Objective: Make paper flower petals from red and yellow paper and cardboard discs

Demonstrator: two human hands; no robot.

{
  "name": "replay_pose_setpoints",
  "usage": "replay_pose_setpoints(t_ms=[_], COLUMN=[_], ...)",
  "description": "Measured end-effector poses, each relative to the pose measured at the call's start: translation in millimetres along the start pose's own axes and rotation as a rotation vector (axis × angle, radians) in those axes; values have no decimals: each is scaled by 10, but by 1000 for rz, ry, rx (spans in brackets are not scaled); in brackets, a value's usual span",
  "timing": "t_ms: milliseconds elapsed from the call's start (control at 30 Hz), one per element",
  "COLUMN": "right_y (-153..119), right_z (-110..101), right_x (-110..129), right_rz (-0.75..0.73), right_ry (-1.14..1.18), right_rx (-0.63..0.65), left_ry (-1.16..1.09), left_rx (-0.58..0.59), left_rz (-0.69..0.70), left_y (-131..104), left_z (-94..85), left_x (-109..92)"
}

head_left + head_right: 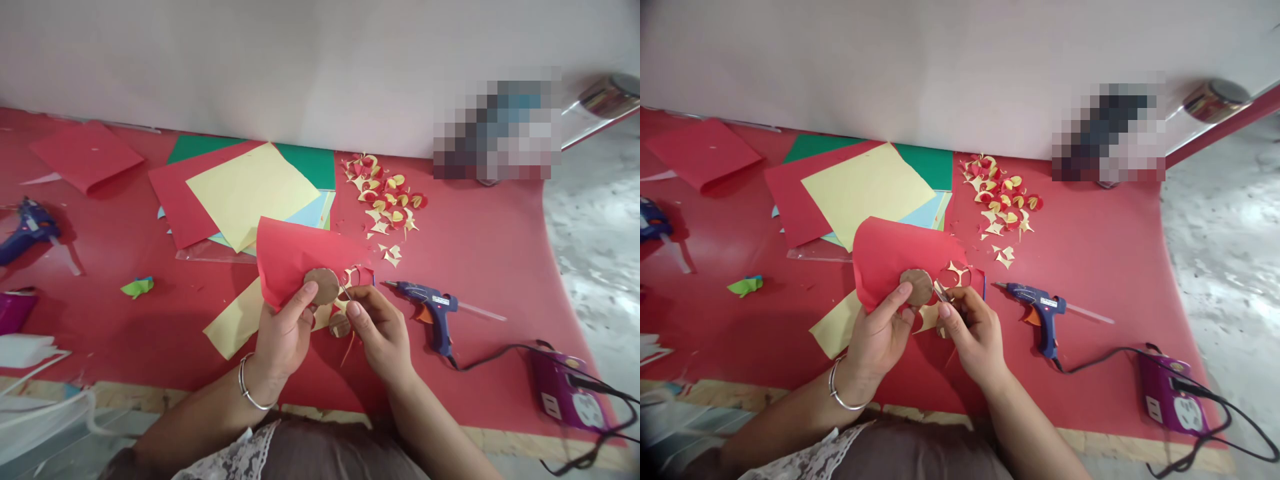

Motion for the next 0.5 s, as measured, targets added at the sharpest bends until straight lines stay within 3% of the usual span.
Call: replay_pose_setpoints(t_ms=[167, 500], right_y=[-5, -48], right_z=[0, 12], right_x=[-14, -201], right_rz=[0, 82], right_ry=[62, 247], right_rx=[37, 39], left_ry=[15, 6], left_rx=[123, 217], left_rz=[-39, -107], left_y=[-39, -94], left_z=[75, 138], left_x=[63, 148])
Point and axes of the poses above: each hand's wrist, its own y-axis towards the middle knuckle, its own z-axis out of the palm, x = y × z, the point moved 6 cm from there along y, towards the middle knuckle, and after that the axes turned 7 degrees about -y, right-handed, at the moved point
